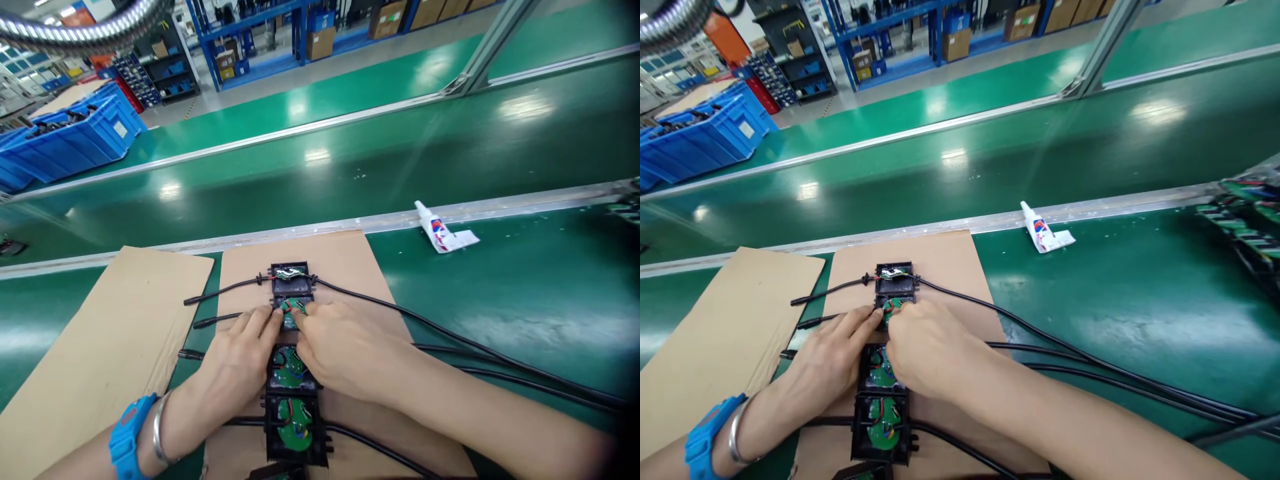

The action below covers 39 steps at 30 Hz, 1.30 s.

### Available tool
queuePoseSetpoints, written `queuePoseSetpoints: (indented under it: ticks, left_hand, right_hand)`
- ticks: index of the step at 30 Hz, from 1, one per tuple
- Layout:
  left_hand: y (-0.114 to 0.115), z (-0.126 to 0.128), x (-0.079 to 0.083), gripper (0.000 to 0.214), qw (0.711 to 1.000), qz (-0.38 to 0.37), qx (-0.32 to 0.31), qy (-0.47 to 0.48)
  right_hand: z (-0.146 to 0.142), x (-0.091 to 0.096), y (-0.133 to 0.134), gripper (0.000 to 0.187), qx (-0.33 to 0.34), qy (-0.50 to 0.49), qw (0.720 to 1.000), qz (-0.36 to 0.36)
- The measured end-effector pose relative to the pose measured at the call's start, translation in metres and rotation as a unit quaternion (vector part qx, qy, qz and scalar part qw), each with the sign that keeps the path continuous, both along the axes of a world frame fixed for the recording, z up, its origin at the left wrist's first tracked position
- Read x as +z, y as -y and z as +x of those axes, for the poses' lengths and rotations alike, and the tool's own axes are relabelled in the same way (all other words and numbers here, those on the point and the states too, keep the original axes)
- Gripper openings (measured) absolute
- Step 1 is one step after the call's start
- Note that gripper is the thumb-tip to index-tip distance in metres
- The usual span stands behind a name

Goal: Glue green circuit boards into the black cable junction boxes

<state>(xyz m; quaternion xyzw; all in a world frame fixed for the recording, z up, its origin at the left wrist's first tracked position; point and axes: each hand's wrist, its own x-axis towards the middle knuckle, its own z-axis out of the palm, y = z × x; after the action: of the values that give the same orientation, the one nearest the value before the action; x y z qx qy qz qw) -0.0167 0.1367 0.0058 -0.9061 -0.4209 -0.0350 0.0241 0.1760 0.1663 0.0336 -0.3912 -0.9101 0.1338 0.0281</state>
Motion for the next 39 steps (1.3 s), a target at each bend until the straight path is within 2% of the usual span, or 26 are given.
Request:
queuePoseSetpoints:
  ticks: [4, 7, 9, 13, 16, 18, 22, 25, 28, 33, 37, 39]
  left_hand:
    - [-0.002, 0.003, 0.003, 0.054, 0.998, -0.044, 0.025, -0.039]
    - [-0.013, 0.003, 0.015, 0.042, 0.994, -0.099, 0.030, 0.018]
    - [-0.021, 0.003, 0.020, 0.033, 0.991, -0.102, 0.024, 0.082]
    - [-0.033, 0.003, 0.016, 0.021, 0.983, -0.112, -0.059, 0.134]
    - [-0.036, 0.002, 0.006, 0.018, 0.975, -0.138, -0.098, 0.143]
    - [-0.036, 0.000, 0.003, 0.018, 0.971, -0.152, -0.104, 0.154]
    - [-0.031, -0.006, 0.003, 0.020, 0.965, -0.175, -0.103, 0.165]
    - [-0.028, -0.007, 0.004, 0.020, 0.964, -0.176, -0.103, 0.170]
    - [-0.027, -0.007, 0.005, 0.020, 0.967, -0.173, -0.103, 0.155]
    - [-0.024, -0.007, 0.006, 0.032, 0.973, -0.175, -0.092, 0.121]
    - [-0.024, -0.002, 0.005, 0.056, 0.975, -0.174, -0.101, 0.094]
    - [-0.024, 0.002, 0.007, 0.055, 0.978, -0.166, -0.099, 0.077]
  right_hand:
    - [-0.001, 0.005, -0.004, 0.018, -0.042, 0.007, 0.998, -0.042]
    - [0.003, 0.010, -0.007, 0.021, -0.075, -0.001, 0.992, -0.100]
    - [0.009, 0.011, -0.009, 0.023, -0.077, -0.027, 0.987, -0.140]
    - [0.023, 0.012, -0.011, 0.029, -0.100, -0.077, 0.969, -0.213]
    - [0.026, 0.014, -0.012, 0.017, -0.117, -0.072, 0.963, -0.233]
    - [0.025, 0.015, -0.011, 0.007, -0.112, -0.053, 0.967, -0.225]
    - [0.022, 0.004, -0.004, 0.014, -0.055, -0.050, 0.980, -0.184]
    - [0.023, -0.015, 0.002, 0.016, -0.002, -0.134, 0.989, -0.055]
    - [0.028, -0.033, 0.005, 0.020, -0.019, -0.179, 0.981, 0.070]
    - [0.034, -0.043, 0.003, 0.019, -0.041, -0.141, 0.987, 0.059]
    - [0.030, -0.039, 0.002, 0.018, -0.004, -0.080, 0.995, 0.064]
    - [0.027, -0.038, 0.002, 0.017, 0.015, -0.043, 0.996, 0.074]
